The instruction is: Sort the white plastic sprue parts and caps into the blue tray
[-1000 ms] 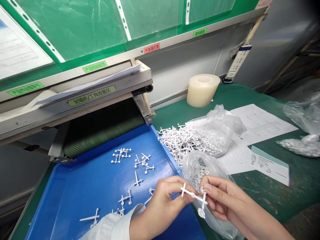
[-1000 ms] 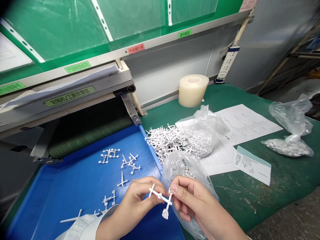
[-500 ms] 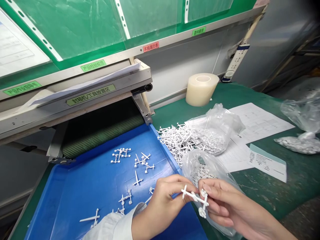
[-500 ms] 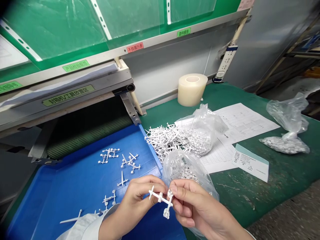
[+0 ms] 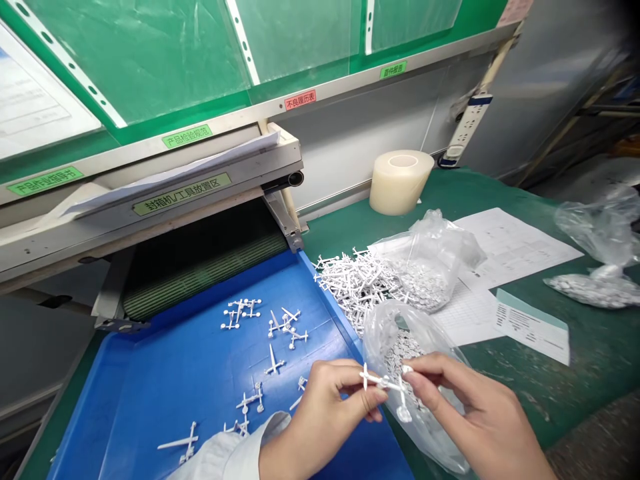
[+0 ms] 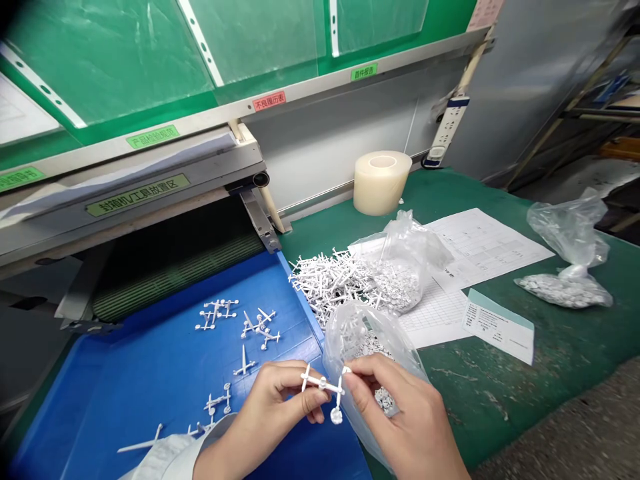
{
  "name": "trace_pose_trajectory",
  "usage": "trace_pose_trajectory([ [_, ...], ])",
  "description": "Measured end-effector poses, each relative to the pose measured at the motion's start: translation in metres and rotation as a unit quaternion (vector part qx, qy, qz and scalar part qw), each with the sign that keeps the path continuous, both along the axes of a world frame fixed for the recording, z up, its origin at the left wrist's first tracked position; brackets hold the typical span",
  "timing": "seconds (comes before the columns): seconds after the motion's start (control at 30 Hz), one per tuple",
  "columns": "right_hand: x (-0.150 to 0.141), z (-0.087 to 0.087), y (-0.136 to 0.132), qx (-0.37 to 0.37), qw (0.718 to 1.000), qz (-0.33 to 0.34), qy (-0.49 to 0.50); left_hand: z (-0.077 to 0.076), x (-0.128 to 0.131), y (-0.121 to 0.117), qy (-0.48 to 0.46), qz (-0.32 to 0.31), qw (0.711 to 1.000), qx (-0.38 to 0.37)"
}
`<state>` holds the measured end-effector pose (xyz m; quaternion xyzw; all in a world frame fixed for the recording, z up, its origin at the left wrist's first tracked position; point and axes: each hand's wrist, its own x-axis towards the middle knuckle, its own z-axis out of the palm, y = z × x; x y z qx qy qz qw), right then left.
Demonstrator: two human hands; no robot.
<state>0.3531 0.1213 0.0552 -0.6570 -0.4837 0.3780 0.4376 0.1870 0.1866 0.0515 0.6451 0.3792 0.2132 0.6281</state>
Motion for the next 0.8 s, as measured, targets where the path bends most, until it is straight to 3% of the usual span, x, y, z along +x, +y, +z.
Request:
trace_pose_trajectory([
  [0.07, -0.002, -0.003, 0.001, -0.040, 0.987, -0.005, 0.155, -0.001, -0.001, 0.001, 0.004, 0.010, 0.999, 0.040],
  [0.13, -0.003, -0.007, 0.001, -0.088, 0.943, 0.047, 0.319, -0.001, -0.002, 0.004, 0.011, 0.021, 0.996, 0.084],
  [0.2, -0.006, -0.012, 0.001, -0.119, 0.905, 0.102, 0.397, -0.001, -0.003, 0.006, 0.015, 0.031, 0.993, 0.113],
  [0.27, -0.010, -0.016, 0.000, -0.136, 0.901, 0.128, 0.391, -0.001, -0.002, 0.007, 0.015, 0.037, 0.991, 0.128],
  [0.33, -0.013, -0.016, 0.000, -0.137, 0.919, 0.120, 0.348, -0.002, 0.000, 0.008, 0.011, 0.044, 0.993, 0.110],
  [0.43, -0.017, -0.013, 0.000, -0.112, 0.957, 0.081, 0.255, -0.007, 0.004, 0.007, -0.028, 0.043, 0.998, -0.047],
  [0.5, -0.019, -0.012, 0.000, -0.089, 0.973, 0.061, 0.203, -0.010, 0.006, 0.008, -0.065, 0.027, 0.983, -0.169],
  [0.57, -0.019, -0.014, 0.002, -0.085, 0.975, 0.054, 0.199, -0.011, 0.006, 0.010, -0.073, 0.018, 0.978, -0.197],
  [0.63, -0.018, -0.019, 0.003, -0.109, 0.959, 0.059, 0.253, -0.010, 0.003, 0.012, -0.038, 0.026, 0.995, -0.085],
  [0.7, -0.017, -0.023, 0.005, -0.149, 0.926, 0.076, 0.338, -0.007, -0.004, 0.011, 0.002, 0.018, 0.993, 0.119],
  [0.77, -0.013, -0.020, 0.005, -0.174, 0.900, 0.089, 0.389, -0.007, -0.010, 0.006, 0.025, -0.004, 0.951, 0.309],
  [0.8, -0.011, -0.016, 0.005, -0.171, 0.902, 0.087, 0.387, -0.009, -0.011, 0.003, 0.038, -0.025, 0.927, 0.372],
])
